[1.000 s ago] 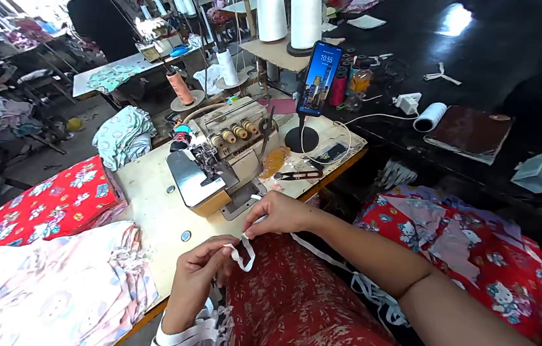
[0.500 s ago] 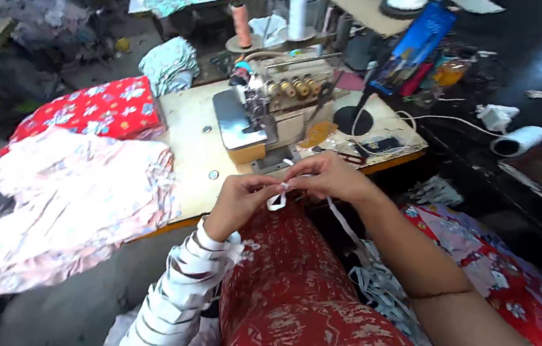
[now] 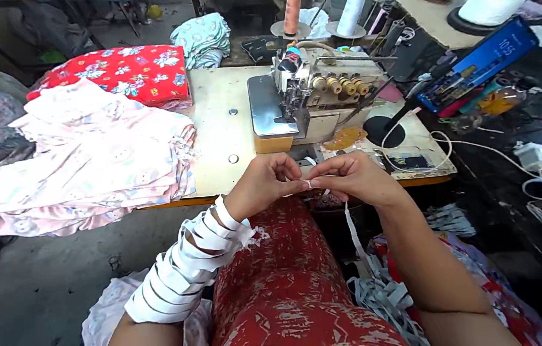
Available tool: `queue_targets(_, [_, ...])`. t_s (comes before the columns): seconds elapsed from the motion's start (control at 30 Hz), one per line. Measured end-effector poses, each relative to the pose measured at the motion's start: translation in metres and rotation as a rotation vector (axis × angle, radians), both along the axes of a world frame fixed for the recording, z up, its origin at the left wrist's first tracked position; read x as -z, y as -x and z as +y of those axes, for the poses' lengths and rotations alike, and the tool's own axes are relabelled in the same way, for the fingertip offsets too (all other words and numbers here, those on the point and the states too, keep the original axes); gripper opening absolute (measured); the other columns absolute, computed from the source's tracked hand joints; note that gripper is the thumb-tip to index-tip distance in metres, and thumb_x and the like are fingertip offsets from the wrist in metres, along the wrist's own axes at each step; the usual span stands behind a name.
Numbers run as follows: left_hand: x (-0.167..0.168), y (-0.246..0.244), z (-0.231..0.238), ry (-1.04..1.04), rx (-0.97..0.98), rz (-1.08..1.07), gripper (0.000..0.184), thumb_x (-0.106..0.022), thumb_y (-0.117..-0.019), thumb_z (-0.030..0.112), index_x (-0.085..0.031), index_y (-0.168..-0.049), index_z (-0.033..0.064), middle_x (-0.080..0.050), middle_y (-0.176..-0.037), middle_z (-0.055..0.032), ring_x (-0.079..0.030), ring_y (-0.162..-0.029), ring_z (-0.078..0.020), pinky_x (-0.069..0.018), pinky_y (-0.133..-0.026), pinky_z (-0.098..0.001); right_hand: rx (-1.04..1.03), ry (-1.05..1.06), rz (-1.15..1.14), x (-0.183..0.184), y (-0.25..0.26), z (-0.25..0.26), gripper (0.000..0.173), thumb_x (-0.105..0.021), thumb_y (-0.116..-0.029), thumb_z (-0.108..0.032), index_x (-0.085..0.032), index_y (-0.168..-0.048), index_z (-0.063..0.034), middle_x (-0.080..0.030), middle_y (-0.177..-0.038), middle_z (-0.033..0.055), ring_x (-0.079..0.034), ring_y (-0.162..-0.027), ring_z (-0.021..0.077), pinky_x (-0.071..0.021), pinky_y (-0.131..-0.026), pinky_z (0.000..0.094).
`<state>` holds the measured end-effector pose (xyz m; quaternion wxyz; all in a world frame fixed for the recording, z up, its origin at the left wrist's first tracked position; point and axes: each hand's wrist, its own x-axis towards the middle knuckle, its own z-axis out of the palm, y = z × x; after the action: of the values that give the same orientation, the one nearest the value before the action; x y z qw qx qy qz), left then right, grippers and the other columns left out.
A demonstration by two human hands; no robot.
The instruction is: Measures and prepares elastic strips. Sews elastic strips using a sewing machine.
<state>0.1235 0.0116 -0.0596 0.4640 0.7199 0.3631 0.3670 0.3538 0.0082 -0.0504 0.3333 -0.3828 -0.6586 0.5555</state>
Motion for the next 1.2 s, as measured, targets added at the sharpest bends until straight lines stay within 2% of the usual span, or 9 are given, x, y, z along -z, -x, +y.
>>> queue_targets(0.07, [0.006,0.001,0.005,-0.024,-0.003,-0.013,0.025,-0.085,-0.0777,0.002,-0.065,-0.094,0.0049,-0.067,-0.077,0.0027,-0.061,-0.066,-0.0007,-0.0517,-0.060,-0.0157,-0.002,-0.005,-0.024,0.000,0.002,0.001,0.009,-0.073,-0.0890,-0.001,-0.077,-0.095,-0.0057,-0.065,-0.061,-0.0077,-0.047,-0.044,-0.0067,-0.0396,-0.043,0.0097])
queue_targets(0.2, [0.018,0.004,0.010,0.150,0.104,-0.122,0.034,-0.071,-0.0909,0.005,-0.064,-0.124,-0.0008,-0.069,-0.113,-0.0032,-0.066,-0.100,-0.0054,-0.0553,-0.089,-0.0238,0.070,-0.029,-0.004,0.004,0.007,0.005,0.011,-0.074,-0.0859,0.001,-0.076,-0.094,-0.0067,-0.068,-0.066,-0.0087,-0.046,-0.044,-0.0074,-0.0383,-0.042,0.0096])
queue_targets(0.33, [0.032,0.003,0.011,0.323,0.013,-0.266,0.008,-0.065,-0.0945,-0.001,-0.071,-0.098,0.0024,-0.072,-0.082,0.0055,-0.067,-0.078,-0.0011,-0.0568,-0.078,-0.0201,0.144,-0.018,-0.024,0.011,0.010,0.013,0.014,-0.076,-0.0857,-0.001,-0.076,-0.098,-0.0060,-0.069,-0.070,-0.0089,-0.045,-0.045,-0.0081,-0.0368,-0.042,0.0097])
queue_targets(0.57, [0.028,0.002,0.021,0.193,-0.069,-0.126,0.010,-0.061,-0.0994,0.003,-0.069,-0.104,0.0002,-0.067,-0.079,0.0061,-0.060,-0.069,0.0045,-0.0504,-0.067,-0.0128,0.195,-0.029,-0.021,0.022,0.014,0.031,0.009,-0.077,-0.0845,-0.002,-0.076,-0.093,-0.0065,-0.067,-0.066,-0.0098,-0.046,-0.045,-0.0084,-0.0372,-0.042,0.0096])
queue_targets(0.67, [0.033,0.000,0.031,0.097,-0.119,-0.123,0.013,-0.065,-0.0971,0.004,-0.066,-0.110,0.0020,-0.066,-0.081,0.0057,-0.059,-0.070,0.0034,-0.0493,-0.067,-0.0138,0.240,-0.038,-0.011,0.028,0.017,0.040,0.014,-0.076,-0.0855,-0.002,-0.075,-0.098,-0.0058,-0.071,-0.072,-0.0089,-0.047,-0.047,-0.0083,-0.0381,-0.043,0.0099])
queue_targets(0.87, [0.032,-0.001,0.057,-0.210,-0.136,-0.012,0.005,-0.074,-0.0903,0.005,-0.074,-0.093,0.0002,-0.070,-0.102,-0.0066,-0.066,-0.089,-0.0026,-0.0541,-0.078,-0.0160,0.317,-0.052,0.002,0.029,0.015,0.062,0.012,-0.075,-0.0861,0.001,-0.077,-0.096,-0.0054,-0.064,-0.062,-0.0089,-0.044,-0.044,-0.0076,-0.0360,-0.042,0.0104])
queue_targets(1.03, [0.027,-0.004,0.091,-0.604,-0.163,0.195,0.010,-0.072,-0.0908,0.004,-0.076,-0.098,-0.0014,-0.074,-0.098,-0.0129,-0.070,-0.090,-0.0181,-0.0559,-0.084,-0.0263,0.336,-0.118,-0.069,0.026,0.013,0.091,0.012,-0.074,-0.0891,-0.003,-0.077,-0.101,-0.0051,-0.067,-0.068,-0.0074,-0.045,-0.046,-0.0070,-0.0376,-0.044,0.0114])
queue_targets(1.13, [0.032,-0.006,0.116,-0.751,-0.133,0.338,0.013,-0.067,-0.0937,0.004,-0.076,-0.100,-0.0025,-0.073,-0.098,-0.0154,-0.070,-0.090,-0.0273,-0.0563,-0.083,-0.0347,0.344,-0.263,-0.249,0.030,0.015,0.112,0.011,-0.075,-0.0921,-0.010,-0.077,-0.103,-0.0077,-0.072,-0.084,-0.0028,-0.057,-0.062,-0.0021,-0.0478,-0.057,0.0175])
queue_targets(1.2, [0.039,-0.007,0.130,-0.778,-0.105,0.409,0.011,-0.067,-0.0941,0.003,-0.076,-0.097,-0.0020,-0.072,-0.096,-0.0152,-0.068,-0.087,-0.0288,-0.0557,-0.079,-0.0363,0.320,-0.415,-0.371,0.038,0.019,0.123,0.012,-0.072,-0.0942,-0.010,-0.077,-0.104,-0.0060,-0.071,-0.093,0.0048,-0.066,-0.081,0.0108,-0.0546,-0.074,0.0310])
